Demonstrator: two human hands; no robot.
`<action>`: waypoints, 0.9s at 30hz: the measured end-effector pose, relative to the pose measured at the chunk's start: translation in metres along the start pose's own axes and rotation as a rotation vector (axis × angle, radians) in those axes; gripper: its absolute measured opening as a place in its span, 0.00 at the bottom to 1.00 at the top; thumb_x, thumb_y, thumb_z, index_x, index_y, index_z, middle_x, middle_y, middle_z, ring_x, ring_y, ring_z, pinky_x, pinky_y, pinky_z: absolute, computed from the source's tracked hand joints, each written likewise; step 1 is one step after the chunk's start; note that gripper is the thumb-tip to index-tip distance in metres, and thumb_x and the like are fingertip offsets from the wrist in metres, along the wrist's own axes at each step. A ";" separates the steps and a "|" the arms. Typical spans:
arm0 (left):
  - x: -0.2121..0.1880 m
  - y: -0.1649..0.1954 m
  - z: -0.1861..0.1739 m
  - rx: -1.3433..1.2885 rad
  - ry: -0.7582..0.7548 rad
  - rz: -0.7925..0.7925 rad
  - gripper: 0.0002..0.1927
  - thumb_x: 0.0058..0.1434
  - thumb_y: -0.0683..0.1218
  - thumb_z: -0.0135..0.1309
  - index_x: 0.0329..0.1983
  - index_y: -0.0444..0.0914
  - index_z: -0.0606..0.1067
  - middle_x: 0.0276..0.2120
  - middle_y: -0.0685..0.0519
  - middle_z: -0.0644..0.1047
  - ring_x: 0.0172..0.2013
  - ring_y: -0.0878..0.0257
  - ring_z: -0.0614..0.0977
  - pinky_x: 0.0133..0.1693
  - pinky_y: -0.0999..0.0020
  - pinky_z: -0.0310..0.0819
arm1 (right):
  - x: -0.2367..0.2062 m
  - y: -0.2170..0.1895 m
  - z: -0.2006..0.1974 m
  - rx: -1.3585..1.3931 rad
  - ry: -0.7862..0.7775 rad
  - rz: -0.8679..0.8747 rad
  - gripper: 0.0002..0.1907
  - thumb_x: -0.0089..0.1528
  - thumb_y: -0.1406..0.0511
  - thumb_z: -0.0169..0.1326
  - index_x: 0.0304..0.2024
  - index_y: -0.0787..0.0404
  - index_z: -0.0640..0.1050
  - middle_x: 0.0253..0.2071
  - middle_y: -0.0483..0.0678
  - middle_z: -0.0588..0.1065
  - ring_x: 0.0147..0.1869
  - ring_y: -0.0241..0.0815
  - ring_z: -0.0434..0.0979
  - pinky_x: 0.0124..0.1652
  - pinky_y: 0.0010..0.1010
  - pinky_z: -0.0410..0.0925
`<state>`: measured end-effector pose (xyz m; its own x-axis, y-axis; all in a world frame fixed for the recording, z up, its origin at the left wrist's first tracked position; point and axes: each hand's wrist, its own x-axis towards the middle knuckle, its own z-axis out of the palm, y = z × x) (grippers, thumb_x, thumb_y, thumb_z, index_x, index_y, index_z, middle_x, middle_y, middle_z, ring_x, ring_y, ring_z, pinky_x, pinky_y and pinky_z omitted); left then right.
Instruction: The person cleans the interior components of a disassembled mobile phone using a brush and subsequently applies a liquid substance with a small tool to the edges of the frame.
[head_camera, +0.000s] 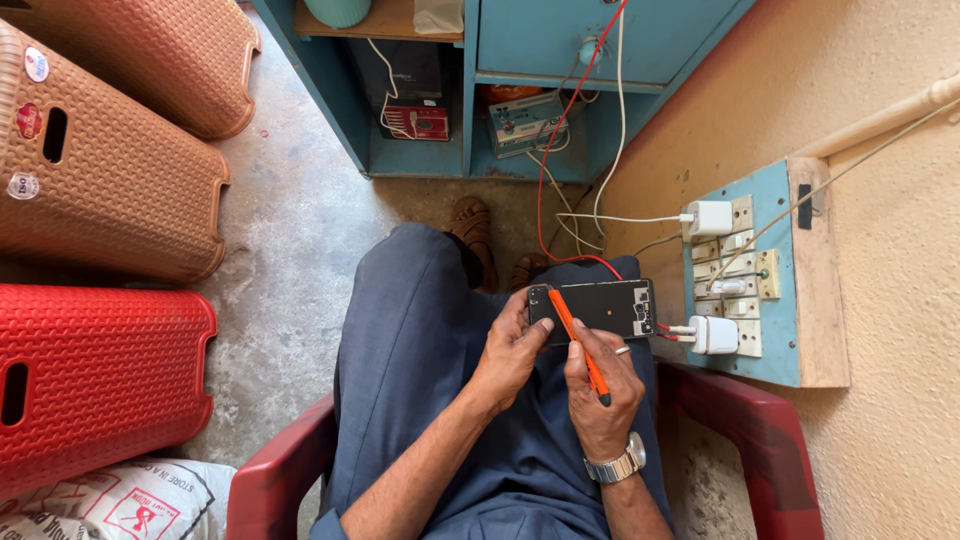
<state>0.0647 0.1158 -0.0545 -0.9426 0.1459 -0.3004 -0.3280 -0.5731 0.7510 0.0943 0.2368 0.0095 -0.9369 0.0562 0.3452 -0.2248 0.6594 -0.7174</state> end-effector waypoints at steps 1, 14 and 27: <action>0.000 -0.001 -0.001 0.007 0.008 -0.013 0.24 0.68 0.38 0.48 0.68 0.34 0.65 0.49 0.54 0.76 0.46 0.69 0.76 0.45 0.74 0.74 | 0.000 0.001 -0.001 -0.003 0.007 -0.015 0.15 0.64 0.71 0.58 0.54 0.63 0.81 0.42 0.53 0.79 0.39 0.42 0.79 0.36 0.31 0.72; 0.002 -0.002 -0.002 -0.023 0.018 -0.070 0.25 0.67 0.38 0.47 0.68 0.34 0.63 0.51 0.54 0.76 0.49 0.68 0.79 0.49 0.72 0.77 | 0.002 0.015 -0.012 -0.065 0.100 0.023 0.13 0.67 0.70 0.56 0.54 0.66 0.80 0.42 0.53 0.79 0.42 0.43 0.80 0.40 0.32 0.72; 0.003 0.002 -0.002 0.004 0.014 -0.089 0.25 0.68 0.39 0.47 0.68 0.34 0.61 0.52 0.52 0.77 0.50 0.66 0.80 0.51 0.68 0.78 | 0.005 0.035 -0.025 -0.097 0.183 0.085 0.12 0.69 0.69 0.55 0.54 0.66 0.80 0.42 0.53 0.79 0.41 0.44 0.79 0.42 0.32 0.72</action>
<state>0.0613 0.1137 -0.0551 -0.9087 0.1848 -0.3742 -0.4107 -0.5550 0.7233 0.0882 0.2791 0.0014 -0.8852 0.2442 0.3960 -0.1118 0.7146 -0.6905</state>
